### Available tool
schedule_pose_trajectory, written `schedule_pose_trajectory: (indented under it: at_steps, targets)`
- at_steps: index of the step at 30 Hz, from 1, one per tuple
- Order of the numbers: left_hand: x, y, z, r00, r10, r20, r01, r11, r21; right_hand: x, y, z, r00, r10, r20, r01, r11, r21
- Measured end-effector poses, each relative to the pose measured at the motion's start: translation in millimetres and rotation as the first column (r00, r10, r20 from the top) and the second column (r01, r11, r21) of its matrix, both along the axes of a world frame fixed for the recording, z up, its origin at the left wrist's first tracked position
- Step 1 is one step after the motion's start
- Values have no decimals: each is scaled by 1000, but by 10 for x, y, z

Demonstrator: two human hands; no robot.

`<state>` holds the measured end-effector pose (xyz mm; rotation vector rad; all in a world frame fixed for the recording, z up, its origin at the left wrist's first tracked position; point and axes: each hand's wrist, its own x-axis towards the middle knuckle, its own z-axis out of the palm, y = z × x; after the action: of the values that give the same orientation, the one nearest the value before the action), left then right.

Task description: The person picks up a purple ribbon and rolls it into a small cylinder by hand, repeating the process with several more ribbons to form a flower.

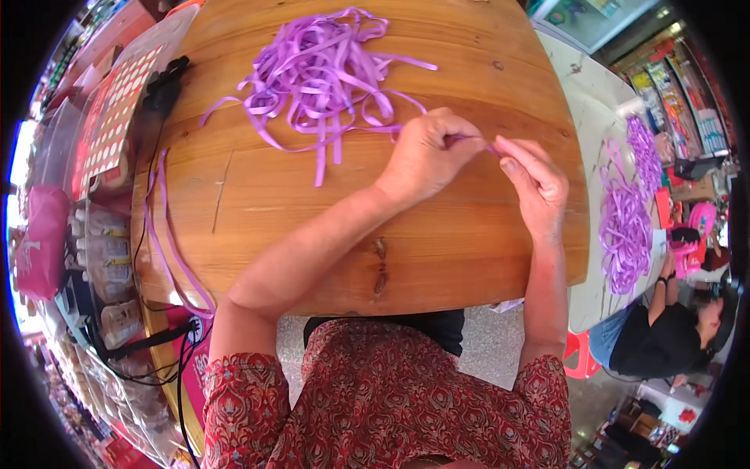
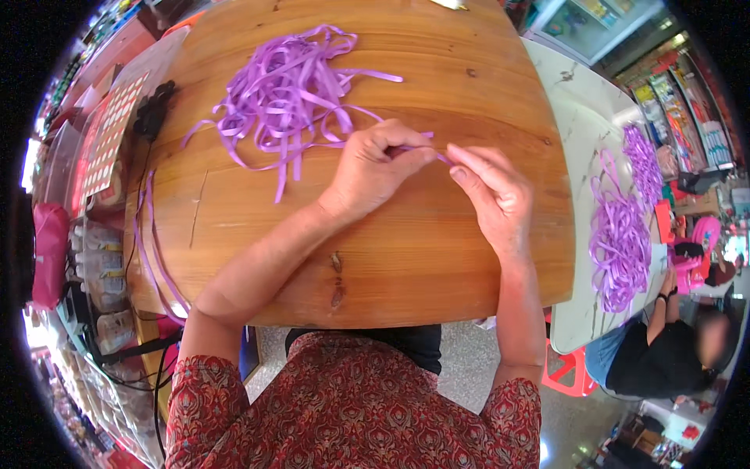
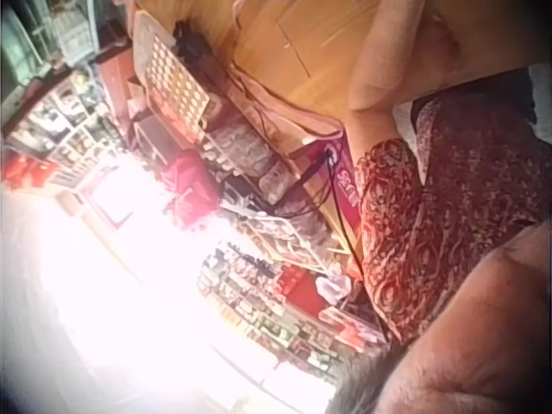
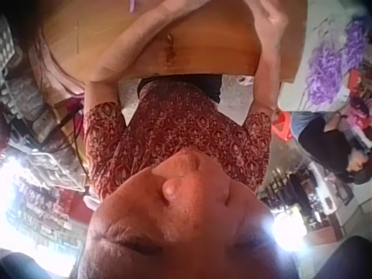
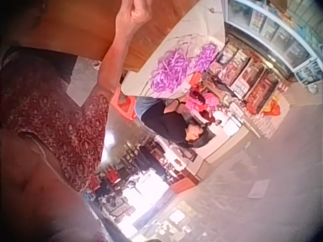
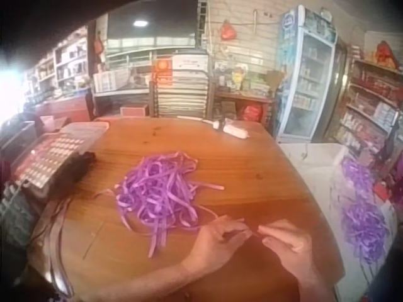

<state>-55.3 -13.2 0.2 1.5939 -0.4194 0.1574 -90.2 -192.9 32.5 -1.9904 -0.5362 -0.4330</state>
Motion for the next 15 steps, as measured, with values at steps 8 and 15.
schedule_pose_trajectory:
  at_steps: [8,15]
  targets:
    - [-8,-26,-34,993,34,117,-38,999,37,6,2,-51,1000,-3,5,3,990,-139]
    - [-43,-39,-27,973,23,231,-22,1000,-5,6,-45,-119,986,-48,-157,42,998,-37]
